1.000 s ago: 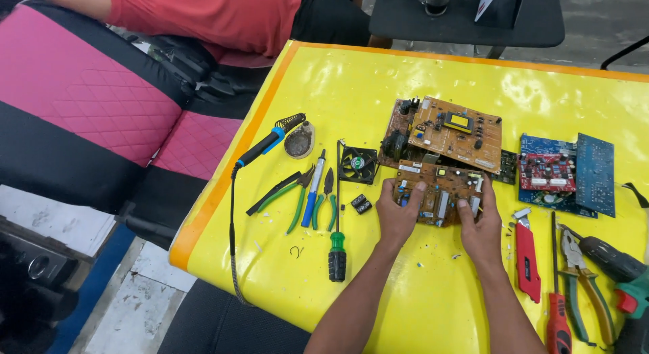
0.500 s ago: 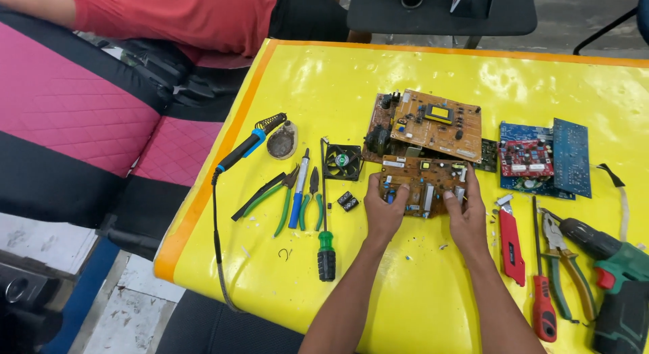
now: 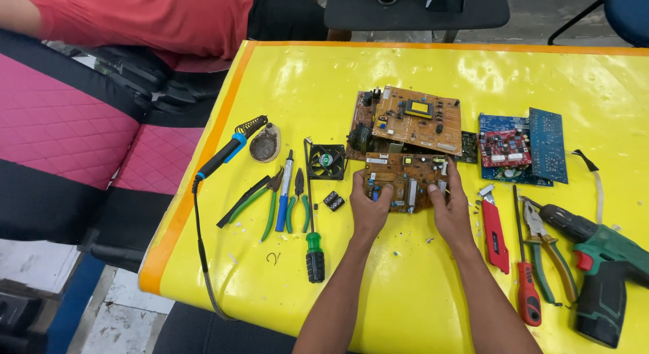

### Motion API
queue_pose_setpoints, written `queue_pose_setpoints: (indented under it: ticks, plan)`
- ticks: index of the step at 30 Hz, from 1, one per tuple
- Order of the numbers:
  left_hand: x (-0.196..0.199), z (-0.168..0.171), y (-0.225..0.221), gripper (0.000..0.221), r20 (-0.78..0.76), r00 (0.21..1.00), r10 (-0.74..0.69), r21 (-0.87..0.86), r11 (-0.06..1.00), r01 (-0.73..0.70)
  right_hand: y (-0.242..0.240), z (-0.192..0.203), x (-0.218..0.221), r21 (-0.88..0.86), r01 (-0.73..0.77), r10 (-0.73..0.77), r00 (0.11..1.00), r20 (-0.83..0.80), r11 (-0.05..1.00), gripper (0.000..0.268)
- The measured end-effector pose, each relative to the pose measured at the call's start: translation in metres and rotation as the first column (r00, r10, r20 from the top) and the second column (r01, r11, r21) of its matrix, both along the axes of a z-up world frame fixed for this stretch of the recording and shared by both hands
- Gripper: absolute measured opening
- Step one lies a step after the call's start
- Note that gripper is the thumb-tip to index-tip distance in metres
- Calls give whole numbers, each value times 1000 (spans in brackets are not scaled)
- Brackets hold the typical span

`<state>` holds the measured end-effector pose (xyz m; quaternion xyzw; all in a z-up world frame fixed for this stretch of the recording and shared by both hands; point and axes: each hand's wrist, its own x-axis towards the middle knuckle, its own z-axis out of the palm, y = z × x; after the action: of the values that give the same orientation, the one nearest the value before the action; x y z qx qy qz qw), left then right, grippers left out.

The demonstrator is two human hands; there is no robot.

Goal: Inspecting and probing electronic components on circuit boards using a screwdriver and utility knife.

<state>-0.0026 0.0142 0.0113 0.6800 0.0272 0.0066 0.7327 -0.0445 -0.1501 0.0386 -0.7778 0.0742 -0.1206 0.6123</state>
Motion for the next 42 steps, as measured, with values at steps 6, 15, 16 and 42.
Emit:
queue_pose_setpoints:
  ticks: [6, 15, 16, 42]
  plan:
    - [-3, 17, -4, 64, -29, 999, -33, 11, 999, 33, -1, -3, 3, -45, 5, -5, 1000, 10, 999, 65]
    - [4, -6, -4, 33, 103, 995, 8, -29, 1000, -5, -12, -21, 8, -51, -26, 30, 996, 85, 998, 67]
    - [3, -8, -4, 33, 96, 995, 2, -29, 1000, 0, -12, -21, 6, -51, -20, 24, 997, 78, 998, 67]
    - [1, -1, -4, 22, 140, 988, 59, -29, 998, -56, -13, -16, 2, 18, -99, 97, 991, 91, 995, 73]
